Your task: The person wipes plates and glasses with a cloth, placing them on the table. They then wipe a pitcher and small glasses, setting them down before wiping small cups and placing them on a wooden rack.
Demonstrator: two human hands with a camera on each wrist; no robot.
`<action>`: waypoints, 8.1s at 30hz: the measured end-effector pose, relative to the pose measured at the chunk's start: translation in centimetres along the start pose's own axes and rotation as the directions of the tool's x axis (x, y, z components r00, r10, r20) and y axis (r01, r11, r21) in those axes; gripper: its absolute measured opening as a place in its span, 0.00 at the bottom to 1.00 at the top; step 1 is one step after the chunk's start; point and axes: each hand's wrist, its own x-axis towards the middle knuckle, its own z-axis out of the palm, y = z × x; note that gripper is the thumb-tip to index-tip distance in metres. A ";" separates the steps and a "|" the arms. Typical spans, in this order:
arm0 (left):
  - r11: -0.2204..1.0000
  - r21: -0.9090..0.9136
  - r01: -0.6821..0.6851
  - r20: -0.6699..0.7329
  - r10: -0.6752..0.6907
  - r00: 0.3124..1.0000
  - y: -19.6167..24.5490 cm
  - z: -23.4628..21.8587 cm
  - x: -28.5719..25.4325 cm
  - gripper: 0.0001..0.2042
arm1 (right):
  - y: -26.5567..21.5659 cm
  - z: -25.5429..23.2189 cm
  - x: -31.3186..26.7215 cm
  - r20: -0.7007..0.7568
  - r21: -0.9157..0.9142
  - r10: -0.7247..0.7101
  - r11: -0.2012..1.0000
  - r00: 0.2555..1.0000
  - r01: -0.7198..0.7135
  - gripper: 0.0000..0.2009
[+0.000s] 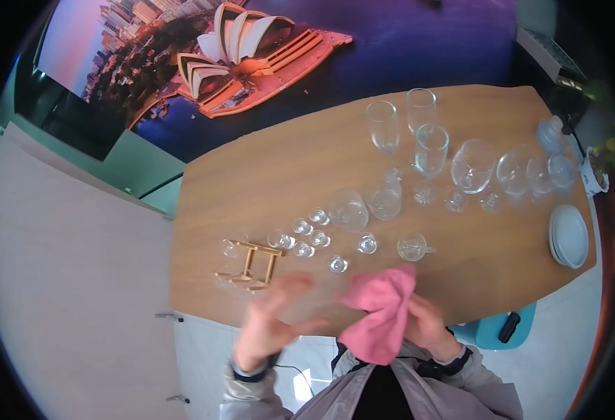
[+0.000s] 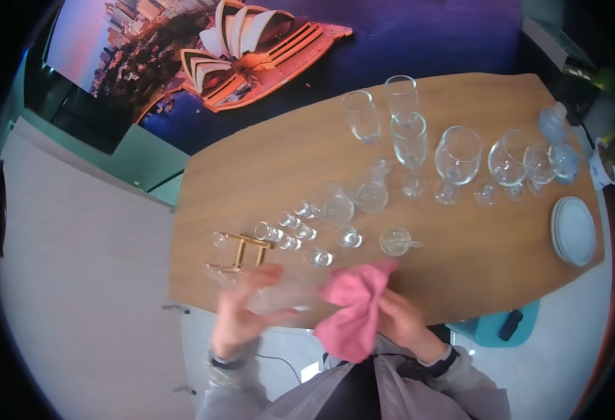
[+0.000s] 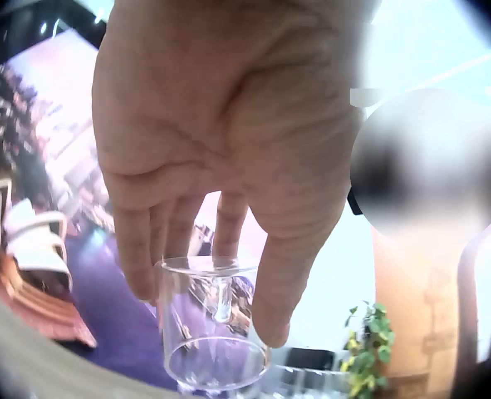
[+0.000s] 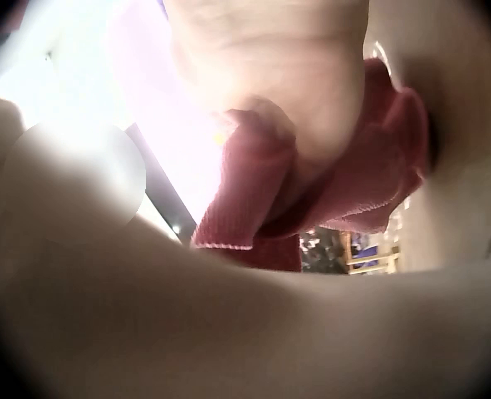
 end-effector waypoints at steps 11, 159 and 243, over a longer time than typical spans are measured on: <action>0.983 -0.060 -0.175 -0.178 0.162 0.971 0.5 10.2 -0.2 0.34 | 1.1 0.7 0.4 0.062 -0.840 -0.435 0.463 0.898 0.282 0.19; -0.188 -0.581 0.792 0.803 -0.294 0.519 -0.2 14.7 1.0 0.26 | -1.4 0.5 -2.1 0.274 -0.961 -0.457 -0.159 0.846 0.226 0.11; 0.882 0.470 0.034 0.149 -0.118 0.982 -13.8 -4.2 3.9 0.30 | -0.6 -8.8 -1.4 -0.333 -0.238 0.078 0.957 0.940 -0.164 0.22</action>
